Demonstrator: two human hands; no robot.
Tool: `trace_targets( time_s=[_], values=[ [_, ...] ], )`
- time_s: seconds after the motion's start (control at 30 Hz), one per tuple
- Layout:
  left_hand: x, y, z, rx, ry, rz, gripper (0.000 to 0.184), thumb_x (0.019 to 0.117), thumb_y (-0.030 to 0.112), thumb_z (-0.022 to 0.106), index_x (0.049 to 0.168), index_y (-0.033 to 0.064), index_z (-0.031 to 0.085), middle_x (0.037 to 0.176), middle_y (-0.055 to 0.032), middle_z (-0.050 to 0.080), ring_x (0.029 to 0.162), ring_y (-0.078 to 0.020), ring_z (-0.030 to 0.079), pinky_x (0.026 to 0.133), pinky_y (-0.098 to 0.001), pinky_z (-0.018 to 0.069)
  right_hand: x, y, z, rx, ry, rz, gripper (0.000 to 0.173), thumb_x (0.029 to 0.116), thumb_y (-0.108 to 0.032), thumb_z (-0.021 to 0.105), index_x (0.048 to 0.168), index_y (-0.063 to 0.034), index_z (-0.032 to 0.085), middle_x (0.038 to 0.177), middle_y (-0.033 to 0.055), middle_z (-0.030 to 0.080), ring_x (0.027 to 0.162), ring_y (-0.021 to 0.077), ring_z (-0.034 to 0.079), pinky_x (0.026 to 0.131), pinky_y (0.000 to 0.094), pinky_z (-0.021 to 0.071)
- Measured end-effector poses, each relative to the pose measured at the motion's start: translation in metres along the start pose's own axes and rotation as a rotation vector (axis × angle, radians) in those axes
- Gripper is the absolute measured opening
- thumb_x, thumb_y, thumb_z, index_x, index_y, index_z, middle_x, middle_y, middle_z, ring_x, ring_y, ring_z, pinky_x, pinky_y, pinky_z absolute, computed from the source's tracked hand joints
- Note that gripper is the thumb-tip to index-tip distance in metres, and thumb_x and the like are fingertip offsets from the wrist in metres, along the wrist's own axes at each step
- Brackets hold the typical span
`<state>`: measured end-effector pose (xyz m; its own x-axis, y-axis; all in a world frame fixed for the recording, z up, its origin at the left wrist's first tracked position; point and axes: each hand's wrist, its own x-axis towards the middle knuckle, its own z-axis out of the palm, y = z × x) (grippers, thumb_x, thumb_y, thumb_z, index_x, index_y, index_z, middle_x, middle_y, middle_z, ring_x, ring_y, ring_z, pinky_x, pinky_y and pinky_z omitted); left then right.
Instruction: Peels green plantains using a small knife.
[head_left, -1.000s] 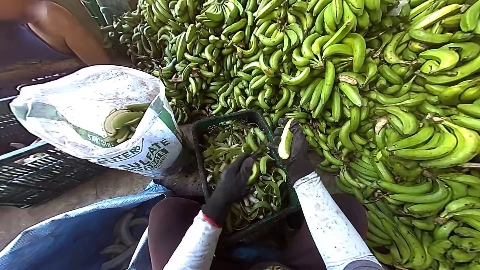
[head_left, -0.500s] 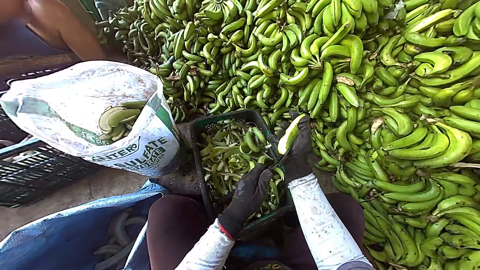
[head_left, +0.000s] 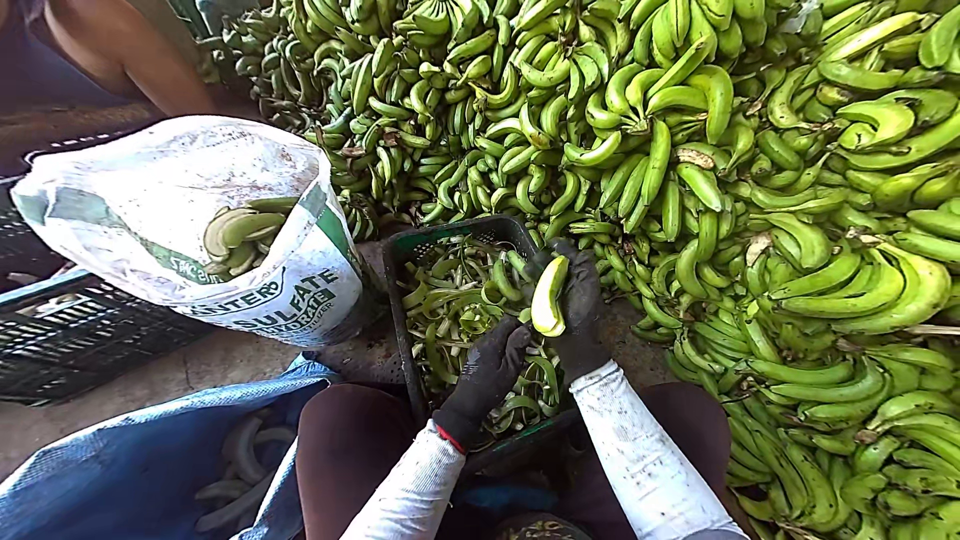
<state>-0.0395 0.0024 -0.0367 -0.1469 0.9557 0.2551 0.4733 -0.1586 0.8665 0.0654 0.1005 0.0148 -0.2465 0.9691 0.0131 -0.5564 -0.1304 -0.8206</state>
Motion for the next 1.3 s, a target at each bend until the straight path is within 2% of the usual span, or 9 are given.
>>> trace_targets(
  time_s=[0.07, 0.2, 0.3, 0.57, 0.67, 0.8, 0.97, 1.13, 1.3],
  values=[
    [-0.001, 0.001, 0.003, 0.029, 0.007, 0.023, 0.05, 0.1095, 0.043, 0.035, 0.104, 0.0056, 0.068, 0.083, -0.0061, 0.065, 0.078, -0.0143, 0.064, 0.074, -0.036, 0.0547, 0.005, -0.001, -0.009, -0.005, -0.053, -0.098, 0.039, 0.1093, -0.044, 0.031, 0.119, -0.024, 0.064, 0.085, -0.0048, 0.063, 0.069, 0.0059, 0.06, 0.063, 0.0238, 0.0532],
    [0.003, -0.005, 0.005, 0.143, 0.011, 0.051, 0.053, 0.1092, 0.043, 0.034, 0.105, 0.0045, 0.069, 0.089, -0.0114, 0.069, 0.086, -0.0233, 0.069, 0.078, -0.0444, 0.0558, 0.003, 0.006, -0.014, 0.099, -0.055, 0.032, 0.06, 0.1088, -0.052, 0.012, 0.111, -0.0222, 0.065, 0.069, -0.006, 0.059, 0.058, 0.0069, 0.059, 0.058, 0.0268, 0.0555],
    [0.009, -0.015, 0.0, 0.223, -0.019, 0.005, 0.055, 0.1093, 0.043, 0.031, 0.122, 0.0052, 0.069, 0.108, -0.0156, 0.073, 0.103, -0.0303, 0.07, 0.09, -0.0522, 0.0547, -0.005, 0.02, -0.011, 0.222, -0.049, 0.172, 0.069, 0.107, -0.055, 0.008, 0.104, -0.0174, 0.066, 0.065, -0.0035, 0.059, 0.055, 0.0093, 0.059, 0.054, 0.0275, 0.0539],
    [0.014, -0.024, -0.014, 0.331, -0.166, -0.136, 0.066, 0.1075, 0.055, 0.025, 0.134, 0.0096, 0.065, 0.122, -0.0161, 0.07, 0.115, -0.0344, 0.067, 0.097, -0.0589, 0.0507, -0.029, 0.025, -0.007, -0.006, -0.035, 0.186, 0.058, 0.1117, -0.036, 0.012, 0.112, -0.008, 0.064, 0.084, 0.0019, 0.066, 0.076, 0.0082, 0.063, 0.071, 0.0257, 0.0532],
    [0.018, -0.021, -0.03, 0.495, -0.162, -0.081, 0.045, 0.1086, 0.043, 0.04, 0.118, 0.0086, 0.068, 0.105, -0.0156, 0.07, 0.097, -0.0357, 0.07, 0.081, -0.058, 0.0546, -0.025, 0.027, -0.035, -0.096, -0.275, 0.236, 0.048, 0.1118, -0.033, 0.021, 0.121, -0.0078, 0.061, 0.1, 0.0063, 0.07, 0.09, 0.0142, 0.069, 0.079, 0.0329, 0.0595],
    [0.029, -0.018, -0.056, 0.716, -0.12, 0.12, 0.03, 0.1028, 0.036, 0.056, 0.109, 0.01, 0.068, 0.095, -0.015, 0.068, 0.088, -0.0365, 0.069, 0.073, -0.0551, 0.0547, -0.029, 0.003, -0.03, -0.203, -0.399, 0.773, 0.035, 0.1077, -0.025, 0.027, 0.107, -0.0063, 0.057, 0.087, 0.01, 0.071, 0.071, 0.0194, 0.07, 0.065, 0.0372, 0.0609],
    [0.047, -0.023, -0.135, 0.356, 0.184, -0.571, 0.053, 0.1108, 0.047, 0.032, 0.135, 0.006, 0.057, 0.115, -0.0245, 0.067, 0.108, -0.0436, 0.065, 0.09, -0.0693, 0.0478, -0.046, -0.003, -0.021, -0.619, -0.605, 1.068, 0.044, 0.1013, -0.019, 0.048, 0.144, -0.0152, 0.04, 0.088, 0.0105, 0.065, 0.062, 0.021, 0.066, 0.055, 0.037, 0.0598],
    [0.029, -0.032, -0.137, 0.213, 0.113, -0.675, 0.058, 0.1087, 0.052, 0.035, 0.123, 0.0032, 0.064, 0.111, -0.0246, 0.067, 0.107, -0.0421, 0.064, 0.091, -0.0672, 0.048, 0.008, 0.017, 0.006, -0.993, -0.361, 0.959, 0.038, 0.107, -0.029, 0.049, 0.139, -0.0106, 0.043, 0.086, 0.0105, 0.063, 0.059, 0.0201, 0.061, 0.051, 0.0356, 0.054],
    [0.034, -0.034, -0.112, 0.359, -0.29, -0.752, 0.059, 0.1076, 0.052, 0.038, 0.117, 0.003, 0.069, 0.117, -0.0243, 0.067, 0.115, -0.0426, 0.063, 0.096, -0.0692, 0.0453, 0.065, -0.018, 0.138, -0.639, -0.666, 0.474, 0.03, 0.1099, -0.025, 0.035, 0.122, -0.0062, 0.054, 0.1, 0.008, 0.065, 0.084, 0.0191, 0.067, 0.075, 0.0375, 0.0588]
  ],
)
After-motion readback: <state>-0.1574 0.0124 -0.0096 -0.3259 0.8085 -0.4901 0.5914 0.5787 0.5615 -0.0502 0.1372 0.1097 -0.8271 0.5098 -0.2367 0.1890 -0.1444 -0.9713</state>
